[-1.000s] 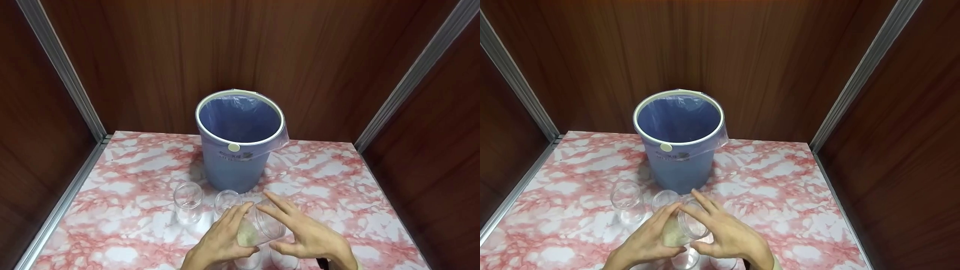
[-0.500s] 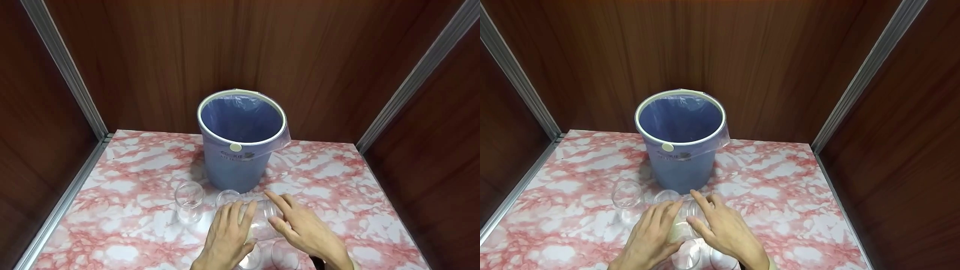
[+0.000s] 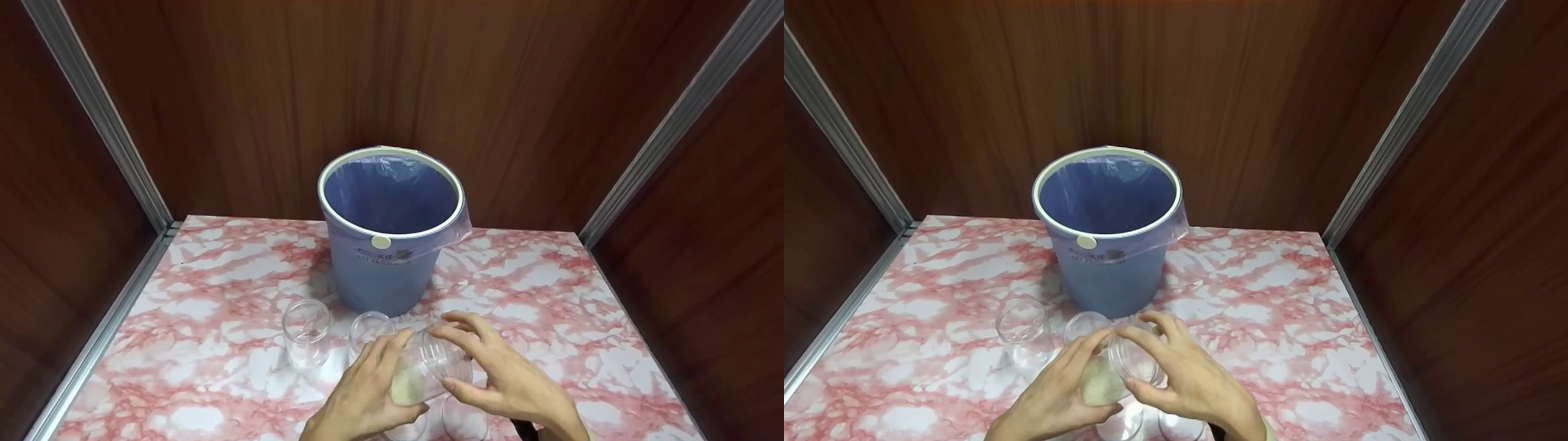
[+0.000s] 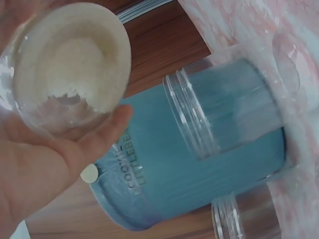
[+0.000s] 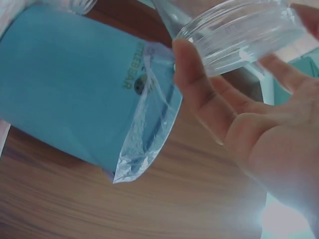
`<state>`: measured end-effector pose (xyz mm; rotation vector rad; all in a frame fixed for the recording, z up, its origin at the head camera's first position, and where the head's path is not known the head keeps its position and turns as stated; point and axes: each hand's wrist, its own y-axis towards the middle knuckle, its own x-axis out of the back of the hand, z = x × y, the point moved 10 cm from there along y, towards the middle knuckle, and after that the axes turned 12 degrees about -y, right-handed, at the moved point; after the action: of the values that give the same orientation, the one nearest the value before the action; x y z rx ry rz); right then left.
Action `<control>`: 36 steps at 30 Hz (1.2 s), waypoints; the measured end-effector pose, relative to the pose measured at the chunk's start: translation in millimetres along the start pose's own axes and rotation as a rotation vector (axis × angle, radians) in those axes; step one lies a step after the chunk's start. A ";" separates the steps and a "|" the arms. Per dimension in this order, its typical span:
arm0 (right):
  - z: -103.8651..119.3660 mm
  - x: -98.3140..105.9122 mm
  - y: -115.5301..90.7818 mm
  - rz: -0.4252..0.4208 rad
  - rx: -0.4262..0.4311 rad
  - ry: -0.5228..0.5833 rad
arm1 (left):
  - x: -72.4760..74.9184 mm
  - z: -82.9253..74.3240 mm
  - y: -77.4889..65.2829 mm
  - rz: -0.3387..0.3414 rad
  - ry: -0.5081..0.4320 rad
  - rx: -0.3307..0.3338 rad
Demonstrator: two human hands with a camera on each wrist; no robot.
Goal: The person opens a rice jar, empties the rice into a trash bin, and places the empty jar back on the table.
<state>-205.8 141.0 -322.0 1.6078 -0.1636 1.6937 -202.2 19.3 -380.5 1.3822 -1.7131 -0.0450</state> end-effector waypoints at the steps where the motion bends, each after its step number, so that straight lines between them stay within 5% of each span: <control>1: -1.3 1.5 -0.9 -0.007 0.002 0.027 | 0.3 0.6 0.1 -0.001 -0.019 0.002; 12: -47.5 -14.3 -19.3 -0.042 -0.104 0.249 | 25.8 15.1 1.9 -0.051 -0.120 0.082; 21: -91.7 -48.7 -51.0 0.080 -0.276 0.201 | 67.0 25.9 12.7 -0.143 -0.046 0.141; 26: -113.7 -65.4 -73.0 0.142 -0.387 0.062 | 92.4 27.2 20.6 -0.202 0.031 0.112; 32: -125.9 -77.3 -94.7 0.158 -0.373 -0.209 | 116.9 30.3 34.6 -0.207 0.054 0.069; 36: -130.8 -87.7 -105.3 0.225 -0.374 -0.291 | 133.4 40.5 40.3 -0.211 0.044 0.068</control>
<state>-255.3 250.8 -468.3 1.5805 -0.7845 1.4706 -254.2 -91.0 -301.8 1.5987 -1.5395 -0.0738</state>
